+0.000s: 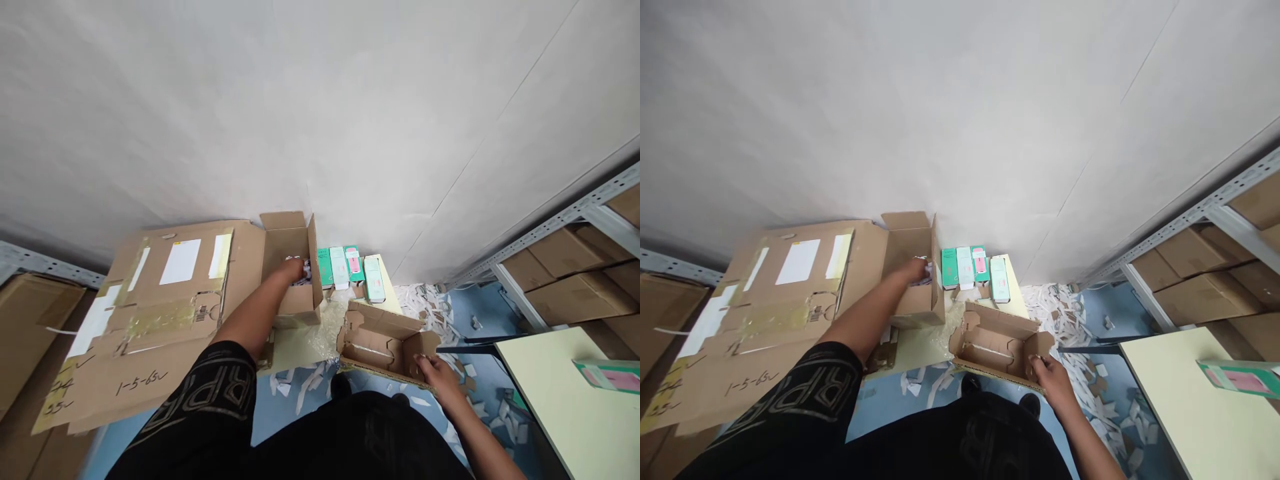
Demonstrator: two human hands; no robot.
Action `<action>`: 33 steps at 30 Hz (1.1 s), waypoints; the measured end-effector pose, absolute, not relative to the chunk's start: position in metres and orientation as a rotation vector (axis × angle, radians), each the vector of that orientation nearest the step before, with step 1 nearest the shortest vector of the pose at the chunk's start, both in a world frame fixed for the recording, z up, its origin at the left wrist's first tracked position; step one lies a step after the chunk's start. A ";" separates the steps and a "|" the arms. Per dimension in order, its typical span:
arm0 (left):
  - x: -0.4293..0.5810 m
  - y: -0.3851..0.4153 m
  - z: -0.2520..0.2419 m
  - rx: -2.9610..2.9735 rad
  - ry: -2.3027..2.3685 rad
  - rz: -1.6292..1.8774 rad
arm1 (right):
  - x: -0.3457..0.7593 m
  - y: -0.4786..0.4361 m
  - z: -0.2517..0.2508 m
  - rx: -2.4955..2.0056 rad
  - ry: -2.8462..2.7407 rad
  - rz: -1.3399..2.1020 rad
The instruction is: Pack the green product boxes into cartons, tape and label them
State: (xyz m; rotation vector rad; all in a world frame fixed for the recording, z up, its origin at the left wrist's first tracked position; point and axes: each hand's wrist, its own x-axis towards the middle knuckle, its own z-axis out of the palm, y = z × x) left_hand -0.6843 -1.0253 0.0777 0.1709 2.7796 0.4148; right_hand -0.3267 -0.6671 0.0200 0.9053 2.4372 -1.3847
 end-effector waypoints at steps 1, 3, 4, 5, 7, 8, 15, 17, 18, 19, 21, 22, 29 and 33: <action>-0.687 -1.031 0.090 0.158 2.797 0.384 | -0.327 -0.666 0.019 0.906 2.450 -1.373; -0.686 -1.044 0.119 0.133 2.898 0.359 | -0.326 -0.663 0.019 0.908 2.473 -1.350; -0.680 -1.049 0.135 0.133 3.028 0.404 | -0.326 -0.661 0.019 0.900 2.481 -1.349; -0.670 -1.052 0.151 0.134 3.160 0.496 | -0.325 -0.658 0.020 0.890 2.485 -1.355; -0.636 -1.049 0.180 0.174 3.290 0.780 | -0.324 -0.651 0.021 0.873 2.490 -1.369; -0.614 -1.041 0.192 0.212 3.280 0.910 | -0.323 -0.647 0.022 0.863 2.496 -1.374; -0.458 -0.878 0.186 1.256 2.487 0.920 | -0.307 -0.589 0.034 0.815 2.519 -1.367; -0.433 -0.824 0.172 1.302 2.385 0.777 | -0.293 -0.564 0.039 0.822 2.529 -1.390; -0.424 -0.799 0.167 1.303 2.358 0.715 | -0.283 -0.549 0.041 0.832 2.537 -1.404; -0.416 -0.777 0.163 1.305 2.334 0.671 | -0.272 -0.533 0.043 0.846 2.545 -1.417; -0.403 -0.734 0.160 1.322 2.271 0.649 | -0.244 -0.497 0.044 0.913 2.544 -1.431; -0.397 -0.714 0.161 1.338 2.231 0.666 | -0.228 -0.477 0.043 0.976 2.530 -1.437; -0.356 -0.570 0.169 1.518 2.017 0.840 | -0.085 -0.349 0.018 1.590 2.282 -1.666; -0.358 -0.497 0.161 1.598 1.947 0.738 | -0.026 -0.306 -0.006 1.937 1.952 -1.867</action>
